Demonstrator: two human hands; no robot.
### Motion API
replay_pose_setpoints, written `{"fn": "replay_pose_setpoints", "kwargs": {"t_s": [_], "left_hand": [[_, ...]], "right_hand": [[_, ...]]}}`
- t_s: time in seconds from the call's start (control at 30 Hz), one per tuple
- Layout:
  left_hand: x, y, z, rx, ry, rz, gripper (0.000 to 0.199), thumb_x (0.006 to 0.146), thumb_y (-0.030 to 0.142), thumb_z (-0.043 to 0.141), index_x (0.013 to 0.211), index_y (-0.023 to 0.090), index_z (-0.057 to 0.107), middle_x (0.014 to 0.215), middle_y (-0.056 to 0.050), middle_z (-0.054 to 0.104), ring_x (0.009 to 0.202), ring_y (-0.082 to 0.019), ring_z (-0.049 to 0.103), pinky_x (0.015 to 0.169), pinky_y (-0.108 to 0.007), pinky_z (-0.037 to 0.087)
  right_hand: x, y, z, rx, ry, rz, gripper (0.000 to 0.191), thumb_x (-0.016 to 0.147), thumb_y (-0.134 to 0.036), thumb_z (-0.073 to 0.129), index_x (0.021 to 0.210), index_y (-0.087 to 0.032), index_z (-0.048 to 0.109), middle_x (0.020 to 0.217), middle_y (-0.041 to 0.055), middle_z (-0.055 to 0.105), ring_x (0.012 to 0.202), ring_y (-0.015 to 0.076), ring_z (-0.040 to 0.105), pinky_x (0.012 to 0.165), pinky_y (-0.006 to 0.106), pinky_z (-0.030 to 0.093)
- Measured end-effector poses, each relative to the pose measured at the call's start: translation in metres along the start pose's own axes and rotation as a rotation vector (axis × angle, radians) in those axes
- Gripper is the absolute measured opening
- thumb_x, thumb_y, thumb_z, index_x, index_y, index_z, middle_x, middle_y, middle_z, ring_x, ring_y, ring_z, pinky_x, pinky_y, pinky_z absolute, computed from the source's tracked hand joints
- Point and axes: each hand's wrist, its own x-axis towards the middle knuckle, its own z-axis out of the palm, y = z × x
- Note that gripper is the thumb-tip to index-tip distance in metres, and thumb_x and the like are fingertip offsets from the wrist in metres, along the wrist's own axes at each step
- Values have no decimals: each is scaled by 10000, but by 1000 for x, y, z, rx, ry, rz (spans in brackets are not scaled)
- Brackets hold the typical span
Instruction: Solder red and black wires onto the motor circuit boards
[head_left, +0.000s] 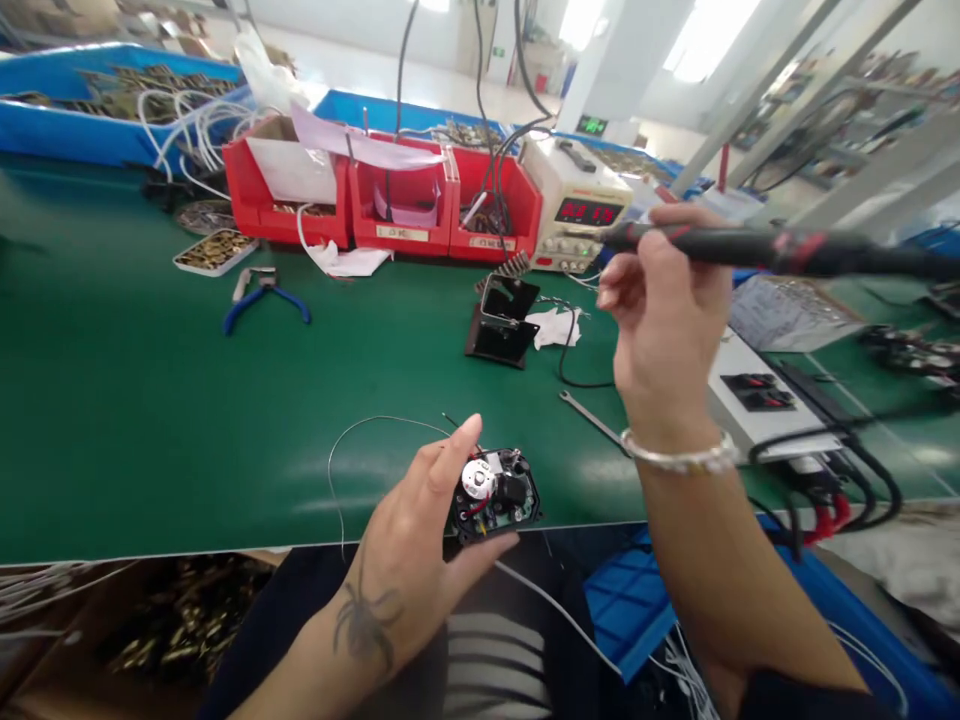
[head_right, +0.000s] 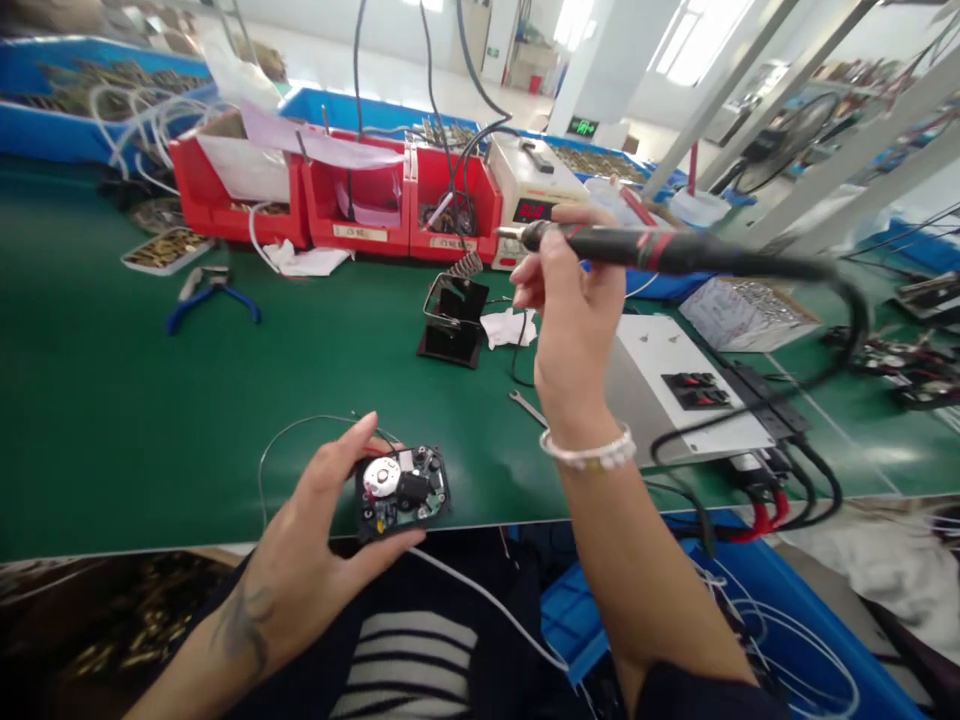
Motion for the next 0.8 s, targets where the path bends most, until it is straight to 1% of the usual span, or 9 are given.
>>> {"fn": "replay_pose_setpoints", "kwargs": {"t_s": [0.03,0.1,0.17,0.23,0.33,0.43,0.6,0.7,0.8], "left_hand": [[1,2,0,27,-3,26,914,922,221,757,1649,324,212,1265,-74,663,1130,-207,721,950,-296,636],[2,4,0,47,-13,54,861,949,254,735,1644,288,228,1261,-84,657,1133,-206,712,969,-289,625],[2,5,0,49,-18,57,807,971,294,717,1632,265,257,1265,-87,649,1133,-198,703,977,-270,613],[2,5,1,50,-17,58,764,988,316,699,1623,253,279,1273,-86,642,1142,-186,693,985,-247,599],[2,6,2,53,-13,67,744,997,314,692,1622,244,294,1280,-85,633,1171,-170,676,1005,-216,577],[1,6,2,39,-13,69,758,995,298,698,1631,259,287,1283,-80,630,1176,-159,675,1018,-205,569],[-1,4,1,23,-31,-3,810,968,356,740,1640,290,292,1281,-72,633,1159,-174,688,996,-243,595],[-1,4,-1,-19,-29,-35,838,949,350,764,1644,304,298,1265,-67,643,1154,-180,693,992,-261,603],[-2,3,-1,-32,-20,-75,846,936,358,777,1642,304,313,1267,-72,644,1148,-186,697,964,-263,613]], "right_hand": [[-24,-16,-3,72,24,-7,182,1093,-352,398,1250,-262,408,912,-12,591,782,105,631,740,239,571],[-73,-45,-6,146,0,-34,191,995,-259,637,1146,-271,521,948,-23,637,840,107,677,815,248,598],[-112,-62,-8,50,-120,-103,308,926,-172,743,1171,-260,579,1048,-22,695,936,85,709,892,195,581],[-136,-67,-8,-16,-182,-196,397,897,-127,771,1232,-235,587,1154,8,714,1077,96,703,999,195,554],[-149,-60,-7,-75,-195,-316,413,898,-81,747,1259,-205,587,1179,34,731,1150,123,661,1079,255,521],[-149,-53,-3,-131,-213,-337,402,909,-71,725,1262,-215,599,1122,25,745,1096,138,658,1036,284,543],[-158,-55,0,-3,-41,-177,408,882,-76,756,1218,-254,609,1098,16,761,1022,143,749,933,262,626],[-165,-58,-2,120,63,-86,468,832,-8,773,1194,-262,620,1086,0,788,972,153,782,940,266,653],[-171,-58,-1,208,106,-41,468,816,34,753,1168,-250,634,1068,0,790,954,168,792,934,263,664]]}}
